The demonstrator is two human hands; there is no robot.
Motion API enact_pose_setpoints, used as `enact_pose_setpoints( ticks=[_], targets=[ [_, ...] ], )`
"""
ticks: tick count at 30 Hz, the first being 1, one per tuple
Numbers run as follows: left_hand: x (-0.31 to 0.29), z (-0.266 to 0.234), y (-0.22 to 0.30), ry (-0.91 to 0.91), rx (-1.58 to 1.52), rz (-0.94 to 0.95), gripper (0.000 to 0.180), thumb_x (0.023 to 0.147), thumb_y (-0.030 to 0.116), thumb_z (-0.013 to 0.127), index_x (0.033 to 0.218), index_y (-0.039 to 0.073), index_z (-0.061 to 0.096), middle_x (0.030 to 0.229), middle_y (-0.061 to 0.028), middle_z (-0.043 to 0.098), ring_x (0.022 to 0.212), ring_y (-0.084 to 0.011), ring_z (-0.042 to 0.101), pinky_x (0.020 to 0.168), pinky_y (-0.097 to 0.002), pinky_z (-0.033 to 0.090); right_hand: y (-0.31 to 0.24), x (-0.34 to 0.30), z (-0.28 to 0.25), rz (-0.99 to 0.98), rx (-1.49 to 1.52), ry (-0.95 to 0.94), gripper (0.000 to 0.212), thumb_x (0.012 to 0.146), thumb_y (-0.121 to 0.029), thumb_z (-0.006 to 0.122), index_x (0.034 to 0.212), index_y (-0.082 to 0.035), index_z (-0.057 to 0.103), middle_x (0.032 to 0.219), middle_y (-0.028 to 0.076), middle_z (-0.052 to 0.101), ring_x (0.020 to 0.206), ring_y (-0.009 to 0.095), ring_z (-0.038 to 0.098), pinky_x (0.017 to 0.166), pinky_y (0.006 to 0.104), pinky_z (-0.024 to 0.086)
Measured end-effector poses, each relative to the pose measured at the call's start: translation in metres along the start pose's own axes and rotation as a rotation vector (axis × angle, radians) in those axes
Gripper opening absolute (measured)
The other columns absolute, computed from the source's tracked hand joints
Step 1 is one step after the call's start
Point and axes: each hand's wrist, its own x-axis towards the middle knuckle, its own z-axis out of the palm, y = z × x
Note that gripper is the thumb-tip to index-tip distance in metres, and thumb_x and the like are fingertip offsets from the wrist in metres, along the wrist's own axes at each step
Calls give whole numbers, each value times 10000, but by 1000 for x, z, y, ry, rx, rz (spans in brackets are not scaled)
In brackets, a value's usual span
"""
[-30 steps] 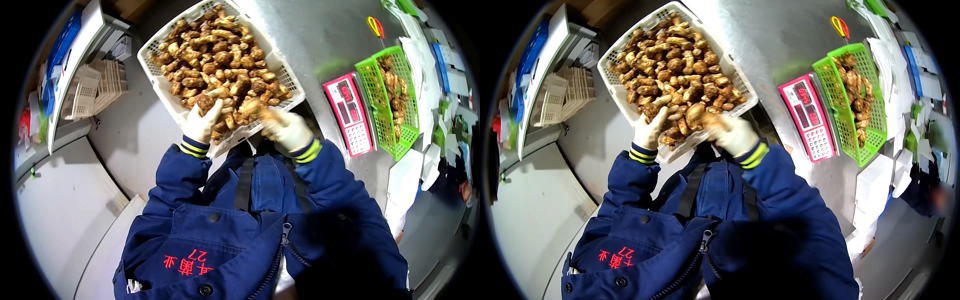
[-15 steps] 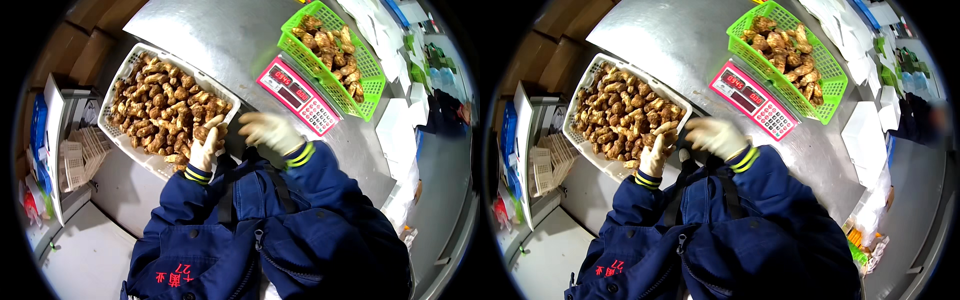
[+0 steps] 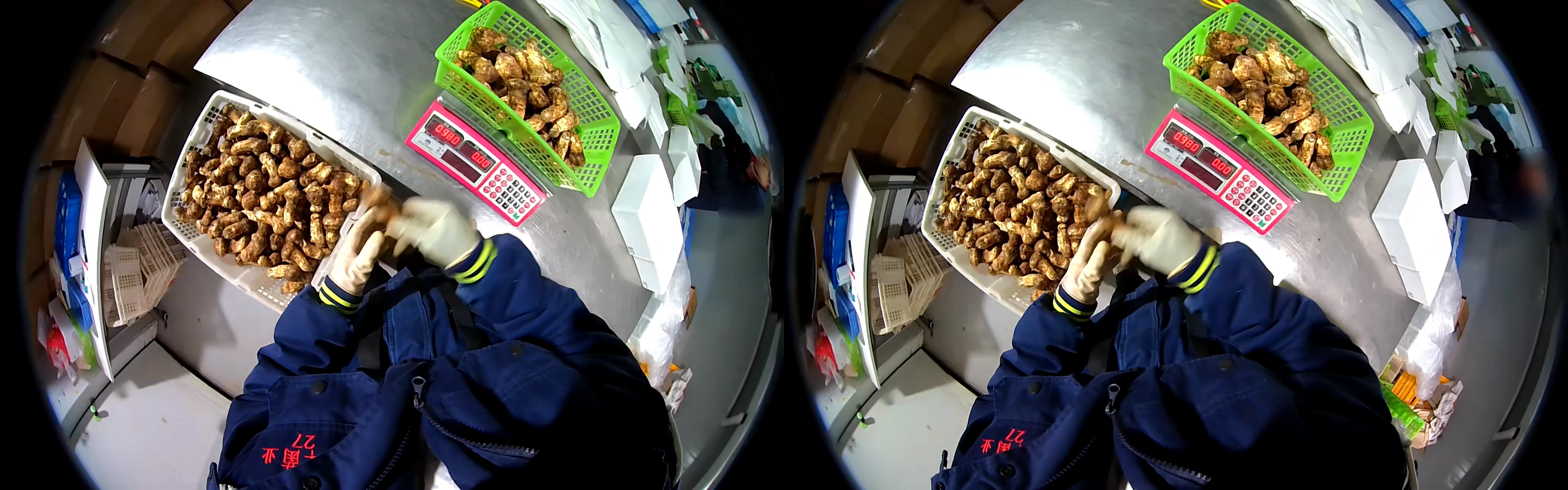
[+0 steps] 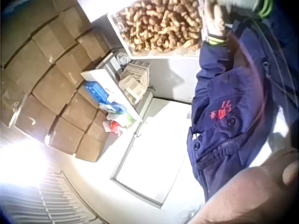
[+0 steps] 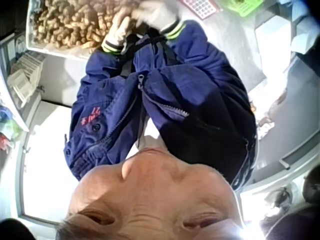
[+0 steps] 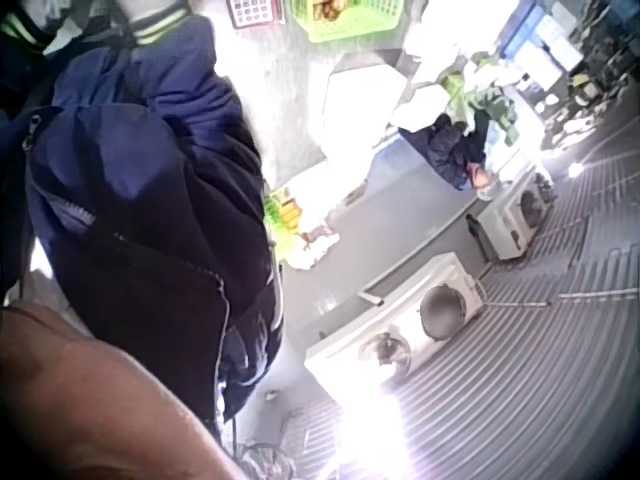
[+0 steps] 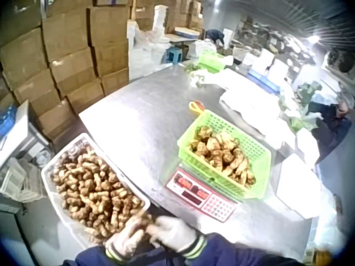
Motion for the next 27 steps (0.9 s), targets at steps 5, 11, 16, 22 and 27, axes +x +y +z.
enact_pose_setpoints(
  ticks=[5,11,16,22,27],
  targets=[
    [-9,-25,3,285,-126,-200,384,989,277,489,1291,41,507,1005,-134,667,767,-175,661,678,-254,506,-59,28,-86,-304,488,314,442,902,-361,620,1131,14,575,905,121,647,746,191,608,724,315,507],
    [-30,-83,-1,715,-215,-18,262,982,204,506,1169,42,592,815,-90,677,602,-140,626,568,-249,534,-29,33,-33,-19,-88,118,470,924,-328,609,1266,-12,546,1069,152,668,858,167,649,782,279,505],
    [-42,-95,-3,902,-211,37,256,965,189,524,1173,52,582,834,-94,675,601,-145,629,526,-255,519,56,97,40,-452,-889,25,383,845,-274,643,1146,-38,629,979,165,684,828,250,676,746,357,524],
    [-52,-97,-2,831,-218,7,273,970,187,508,1186,38,583,842,-99,679,642,-154,647,573,-252,536,82,154,98,129,-1594,-232,501,869,-519,539,1054,-65,641,888,141,702,868,296,684,736,446,519],
    [-69,-118,-16,753,-317,22,291,976,185,504,1211,24,564,906,-104,675,712,-134,642,602,-210,505,80,159,100,164,-1406,-228,478,829,-458,615,1081,-52,639,975,193,684,929,330,665,812,433,513]
  ],
)
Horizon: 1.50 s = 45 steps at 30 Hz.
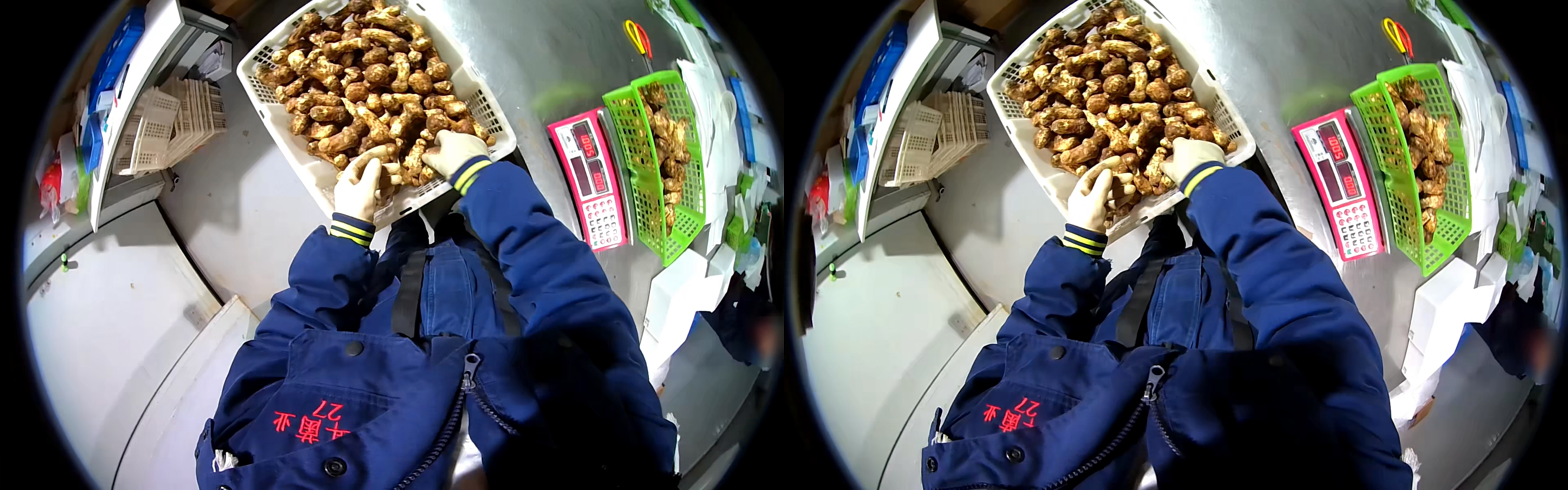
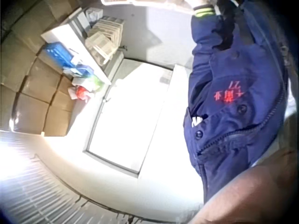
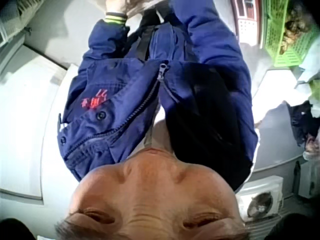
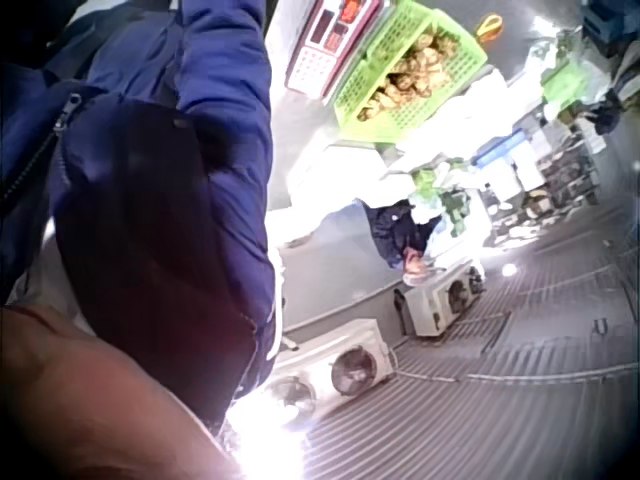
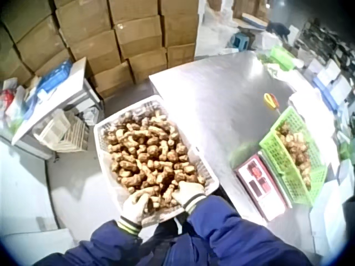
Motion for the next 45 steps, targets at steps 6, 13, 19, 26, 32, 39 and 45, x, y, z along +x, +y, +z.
enact_pose_setpoints(
  ticks=[6,13,19,26,32,39,45],
  targets=[
    [15,-6,-7,-335,214,-265,421,990,322,494,1292,28,510,1036,-83,660,823,-115,624,704,-239,507,15,-41,-18,-186,1418,-138,399,844,-16,684,1215,37,549,1142,89,638,1037,154,611,925,267,490],
    [7,24,-1,-374,183,-286,353,902,318,650,1027,-7,592,807,-104,672,650,-160,656,585,-267,541,7,-60,-3,-417,1743,-69,470,855,26,645,1296,34,481,1227,127,593,1116,192,590,989,296,464],
    [17,-16,51,-111,354,-80,379,896,319,655,1075,-11,604,754,-82,669,621,-157,646,571,-267,526,9,-60,3,-179,857,351,445,858,-135,622,1271,-10,516,1082,151,663,943,216,662,871,315,512],
    [14,-26,50,-571,-59,150,555,858,122,674,1340,-4,430,1217,-152,591,1114,-316,586,911,-438,505,-50,-3,20,-57,-98,91,386,806,-187,631,1145,-30,535,1063,198,623,985,332,631,819,436,522],
    [5,-22,41,-469,-13,77,412,832,86,681,1206,23,520,933,-71,632,923,-220,635,807,-374,530,-51,19,56,-75,-312,100,305,932,-215,452,1163,-127,631,1222,96,543,1108,279,554,826,408,508],
    [21,-29,26,-160,135,-26,315,887,174,642,1180,77,579,1023,-58,645,908,-176,637,764,-325,526,-30,-1,17,-155,84,179,307,814,-103,581,1110,-63,652,1023,163,676,990,287,655,844,376,522],
    [13,23,27,-260,64,-84,329,911,89,598,1231,28,554,1039,-78,640,919,-175,644,750,-306,548,6,-53,-2,-303,1257,80,434,801,83,589,1228,3,581,1115,22,640,972,92,586,868,225,477]
  ],
)
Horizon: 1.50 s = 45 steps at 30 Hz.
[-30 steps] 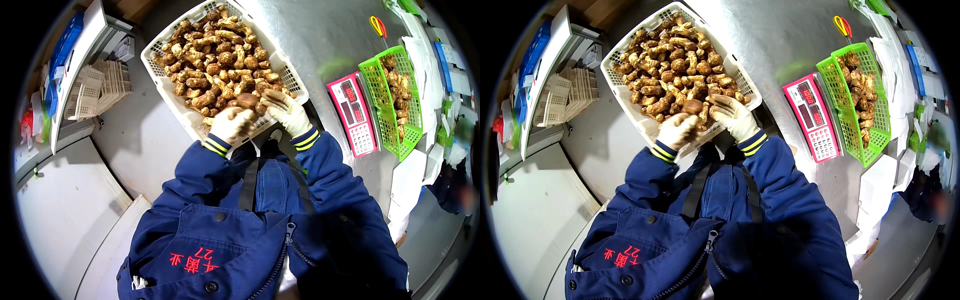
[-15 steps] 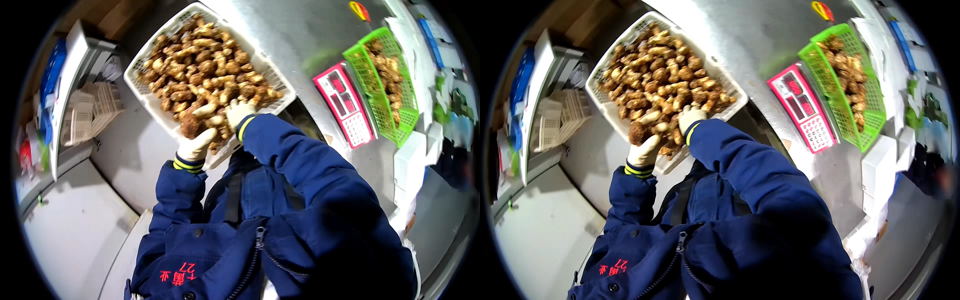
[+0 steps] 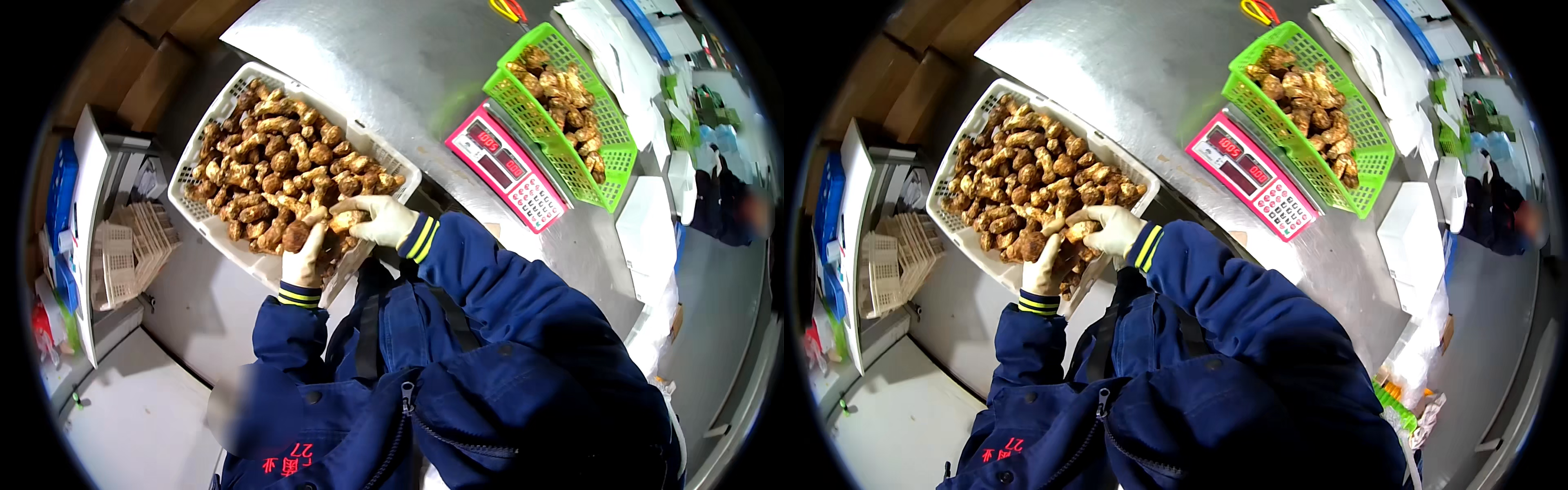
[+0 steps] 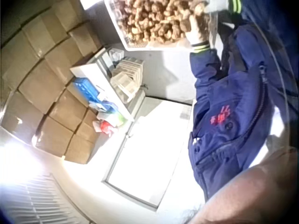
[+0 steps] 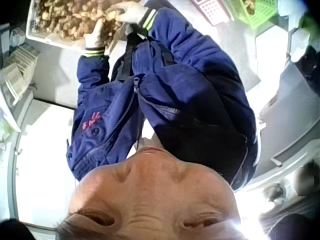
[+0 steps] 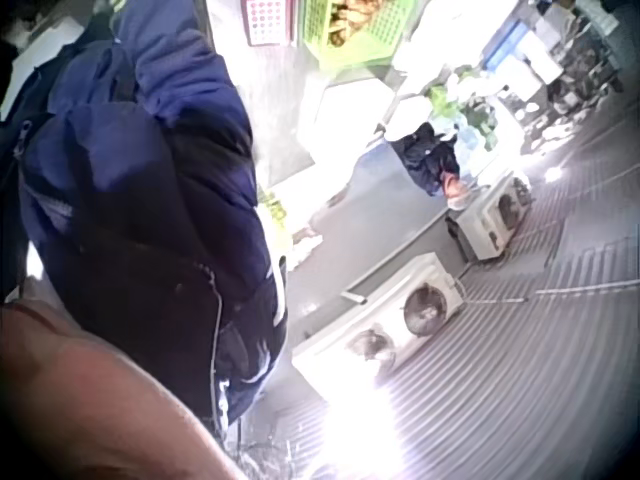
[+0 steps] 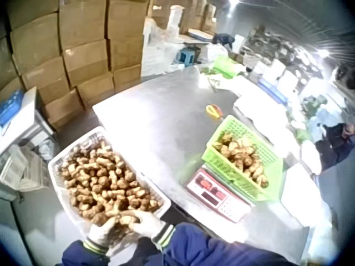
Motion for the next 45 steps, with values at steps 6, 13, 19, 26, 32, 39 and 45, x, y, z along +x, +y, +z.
enact_pose_setpoints(
  ticks=[6,13,19,26,32,39,45],
  targets=[
    [27,35,-26,-51,168,13,204,880,65,650,1072,-4,638,976,-80,658,838,-176,651,723,-301,561,-17,-55,-22,83,-155,227,397,820,-124,722,1190,-23,620,1013,102,704,908,115,645,839,256,503],
    [22,85,-35,-155,249,-68,199,871,97,664,1057,24,657,995,-60,669,837,-166,660,729,-309,573,0,-90,-47,-33,-63,326,333,871,-24,632,1203,-27,616,720,67,661,521,105,593,495,260,474],
    [27,92,-42,-173,334,-20,181,879,107,654,1042,29,667,950,-38,662,831,-132,638,725,-276,546,-10,-109,-55,96,-127,341,462,812,-231,732,1208,-33,603,1005,147,695,921,177,674,832,285,512],
    [20,113,-36,-122,281,-99,185,866,74,677,1041,16,671,931,-3,649,832,-85,597,779,-229,481,-2,-117,-53,163,-378,354,452,821,-388,700,1097,-38,618,809,141,687,744,238,689,680,327,528],
    [35,91,-24,31,141,30,230,837,61,691,1057,75,627,969,-50,667,811,-140,641,690,-279,532,13,-83,-34,-5,-392,514,479,826,-392,687,1149,-52,590,745,155,675,622,237,668,603,334,522],
    [30,50,17,225,113,109,215,854,98,698,1037,44,599,911,-94,698,776,-200,690,609,-295,563,-8,-73,-41,-17,-543,304,725,833,-432,618,1392,-29,394,1015,232,654,959,362,633,858,388,493],
    [18,60,4,70,133,164,425,779,53,764,1156,83,569,897,-99,677,659,-180,661,588,-302,571,-7,-110,-65,144,278,240,458,890,-251,636,1260,3,543,1030,124,685,809,177,646,742,289,521]
  ],
)
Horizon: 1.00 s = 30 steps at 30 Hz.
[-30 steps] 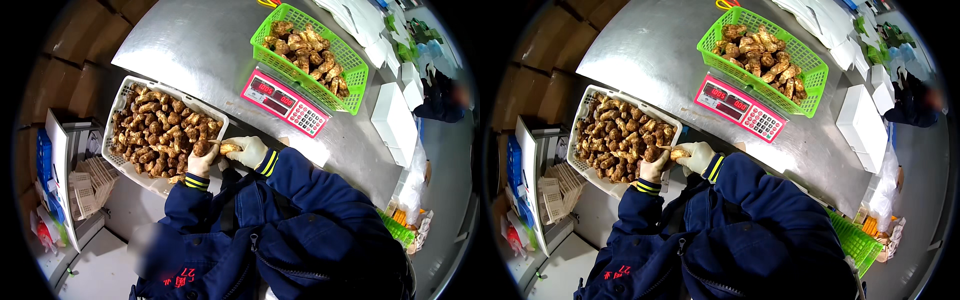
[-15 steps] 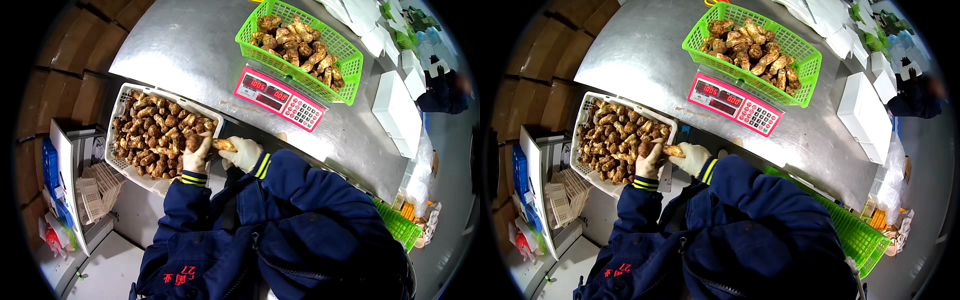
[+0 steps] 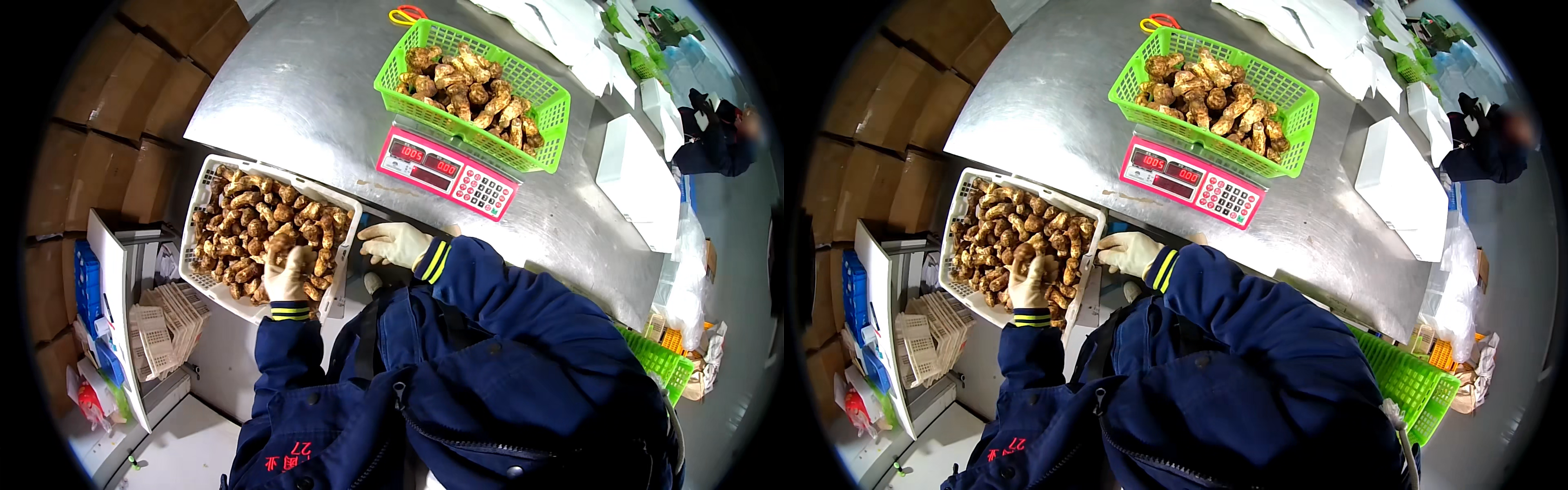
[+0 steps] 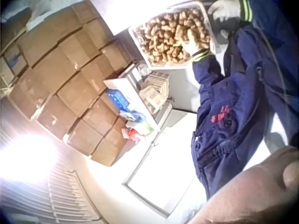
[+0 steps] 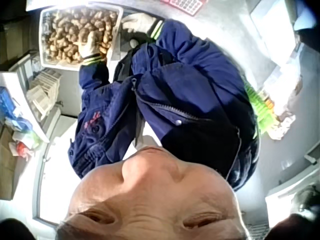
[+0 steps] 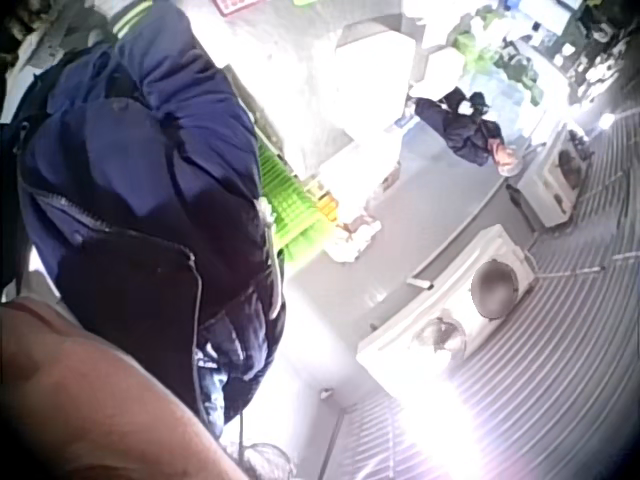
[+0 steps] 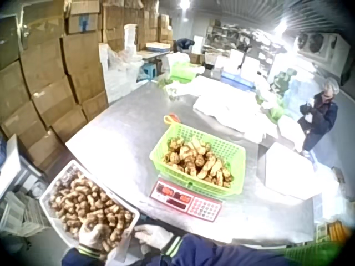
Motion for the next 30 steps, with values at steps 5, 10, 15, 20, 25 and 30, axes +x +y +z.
enact_pose_setpoints(
  ticks=[5,10,15,20,25,30],
  targets=[
    [-11,34,-6,-540,270,217,741,748,19,776,1387,56,402,1272,-120,536,1078,-207,578,875,-322,521,15,21,33,-532,-70,113,582,862,-313,705,1307,2,501,1123,124,649,928,186,638,813,298,514],
    [-40,40,15,-554,655,460,961,669,86,856,1440,17,286,1401,-143,427,1236,-181,467,1018,-304,416,-29,4,52,-367,292,104,323,890,-151,665,1163,16,619,1086,78,664,982,123,615,860,235,501],
    [-68,2,39,-496,509,-84,885,698,229,862,1376,-16,348,993,-83,645,870,-127,607,794,-267,499,-65,-15,83,-261,350,48,315,891,-155,667,1166,-7,626,1077,56,667,968,111,615,858,229,500],
    [-80,-12,50,-450,287,-147,300,915,302,630,1004,15,631,744,-62,660,618,-107,616,553,-217,465,-60,-10,114,-211,203,61,324,891,-138,670,1173,7,606,1090,89,666,945,127,630,826,240,523],
    [-88,-21,61,-403,163,-183,327,899,335,642,911,8,624,628,-70,625,505,-142,598,472,-253,475,-56,-5,123,-411,-18,25,323,939,-211,606,1170,14,619,1105,94,665,1016,143,610,920,255,476],
    [-82,-17,63,-514,82,-340,386,965,349,504,916,-10,637,593,-110,630,469,-203,599,443,-292,475,-59,-7,112,-339,89,-57,453,943,-370,572,1216,-9,586,1084,73,642,929,151,622,802,293,531]
  ],
)
